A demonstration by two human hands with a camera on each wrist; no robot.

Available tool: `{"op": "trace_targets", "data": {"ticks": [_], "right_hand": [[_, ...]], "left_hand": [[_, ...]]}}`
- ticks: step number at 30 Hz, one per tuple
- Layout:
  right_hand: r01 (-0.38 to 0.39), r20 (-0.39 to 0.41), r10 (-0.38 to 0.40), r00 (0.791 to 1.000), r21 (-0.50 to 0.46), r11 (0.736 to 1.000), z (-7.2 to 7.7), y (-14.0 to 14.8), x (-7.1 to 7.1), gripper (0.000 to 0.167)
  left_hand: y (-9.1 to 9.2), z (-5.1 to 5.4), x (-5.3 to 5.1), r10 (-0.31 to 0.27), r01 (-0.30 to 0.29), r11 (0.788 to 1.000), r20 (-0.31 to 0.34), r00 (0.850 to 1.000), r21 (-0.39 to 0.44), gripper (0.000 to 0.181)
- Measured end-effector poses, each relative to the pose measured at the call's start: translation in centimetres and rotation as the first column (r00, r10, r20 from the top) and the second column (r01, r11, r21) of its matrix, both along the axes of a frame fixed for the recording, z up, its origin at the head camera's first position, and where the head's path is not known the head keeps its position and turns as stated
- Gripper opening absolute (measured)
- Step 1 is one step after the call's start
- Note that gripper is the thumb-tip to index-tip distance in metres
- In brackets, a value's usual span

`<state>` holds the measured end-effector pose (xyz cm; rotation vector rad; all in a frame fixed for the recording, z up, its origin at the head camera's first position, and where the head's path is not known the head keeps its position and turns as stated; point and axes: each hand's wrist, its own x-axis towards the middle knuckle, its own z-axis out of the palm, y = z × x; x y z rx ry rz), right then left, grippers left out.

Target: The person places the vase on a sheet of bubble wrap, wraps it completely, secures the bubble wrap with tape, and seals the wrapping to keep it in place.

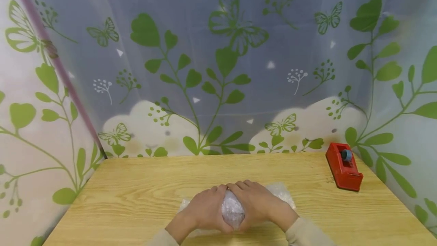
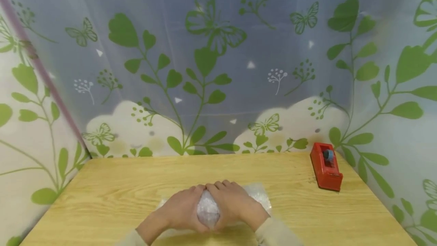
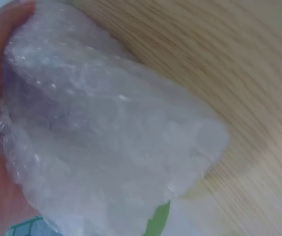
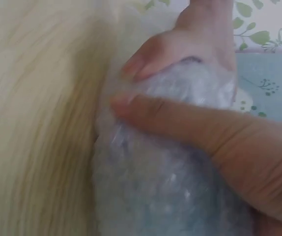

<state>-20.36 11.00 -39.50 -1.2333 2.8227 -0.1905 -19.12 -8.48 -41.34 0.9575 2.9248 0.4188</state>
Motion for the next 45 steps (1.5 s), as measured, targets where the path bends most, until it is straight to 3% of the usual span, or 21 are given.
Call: {"op": "trace_targets", "data": {"ticks": [3, 11, 15, 18, 20, 23, 25, 26, 28, 31, 34, 39, 42, 45], "right_hand": [[-0.018, -0.03, 0.017, 0.999, -0.04, 0.999, -0.4, 0.3, -0.2, 0.098], [-0.031, 0.062, 0.035, 0.997, -0.069, 0.997, -0.3, 1.3, -0.9, 0.114], [-0.03, 0.088, 0.036, 0.995, -0.066, 0.997, -0.3, 1.1, -1.3, 0.106], [-0.034, 0.084, 0.039, 0.996, -0.062, 0.997, -0.4, 0.6, -1.4, 0.092], [-0.034, 0.087, 0.04, 0.995, -0.061, 0.998, -0.4, 0.2, -1.5, 0.082], [-0.025, 0.117, 0.031, 0.993, -0.053, 0.998, -0.4, -0.2, -1.7, 0.069], [-0.018, 0.15, 0.025, 0.988, -0.053, 0.998, -0.4, -0.3, -1.8, 0.064], [-0.012, 0.17, 0.02, 0.985, -0.049, 0.999, -0.4, -0.4, -1.9, 0.063], [-0.01, 0.232, 0.023, 0.972, -0.055, 0.998, -0.4, -0.4, -2.2, 0.062], [-0.029, 0.353, 0.065, 0.933, -0.108, 0.994, -0.6, -0.1, -2.7, 0.06], [-0.057, 0.48, 0.147, 0.865, -0.197, 0.979, -1.0, 0.7, -3.3, 0.056], [-0.046, 0.605, 0.204, 0.77, -0.266, 0.963, -1.1, 1.7, -4.2, 0.054], [-0.026, 0.647, 0.189, 0.739, -0.253, 0.967, -0.9, 1.8, -4.7, 0.055], [-0.012, 0.671, 0.169, 0.722, -0.232, 0.973, -0.6, 1.6, -5.1, 0.054]], "left_hand": [[-0.4, -0.1, -0.3, -0.028, 0.028, 0.999, 0.004, 1.0, 0.028, 0.1], [-1.0, -0.6, -1.0, -0.103, 0.106, 0.991, -0.033, 0.994, 0.084, 0.097], [-1.4, -0.9, -1.1, -0.088, 0.093, 0.993, -0.066, 0.994, 0.075, 0.098], [-1.7, -1.0, -0.9, -0.08, 0.086, 0.996, -0.155, 0.985, 0.034, 0.099], [-1.9, -1.0, -0.6, -0.091, 0.088, 0.996, -0.259, 0.962, -0.023, 0.097], [-1.8, -0.8, 0.0, -0.113, 0.065, 0.99, -0.414, 0.903, -0.129, 0.093], [-1.6, -0.7, 0.3, -0.117, 0.037, 0.984, -0.477, 0.871, -0.174, 0.093], [-1.5, -0.7, 0.5, -0.11, 0.022, 0.982, -0.482, 0.869, -0.186, 0.094], [-1.3, -0.7, 0.6, -0.096, 0.004, 0.981, -0.474, 0.875, -0.191, 0.095], [-1.3, -0.8, 0.5, -0.079, 0.013, 0.987, -0.405, 0.911, -0.162, 0.099], [-1.4, -0.9, 0.4, -0.08, 0.05, 0.994, -0.327, 0.942, -0.101, 0.105], [-1.2, -1.4, 0.1, -0.09, 0.09, 0.996, -0.267, 0.96, -0.009, 0.105], [-1.1, -1.6, -0.2, -0.072, 0.081, 0.996, -0.221, 0.973, 0.033, 0.1], [-1.3, -1.7, -0.5, -0.059, 0.072, 0.993, -0.132, 0.989, 0.096, 0.098]]}}
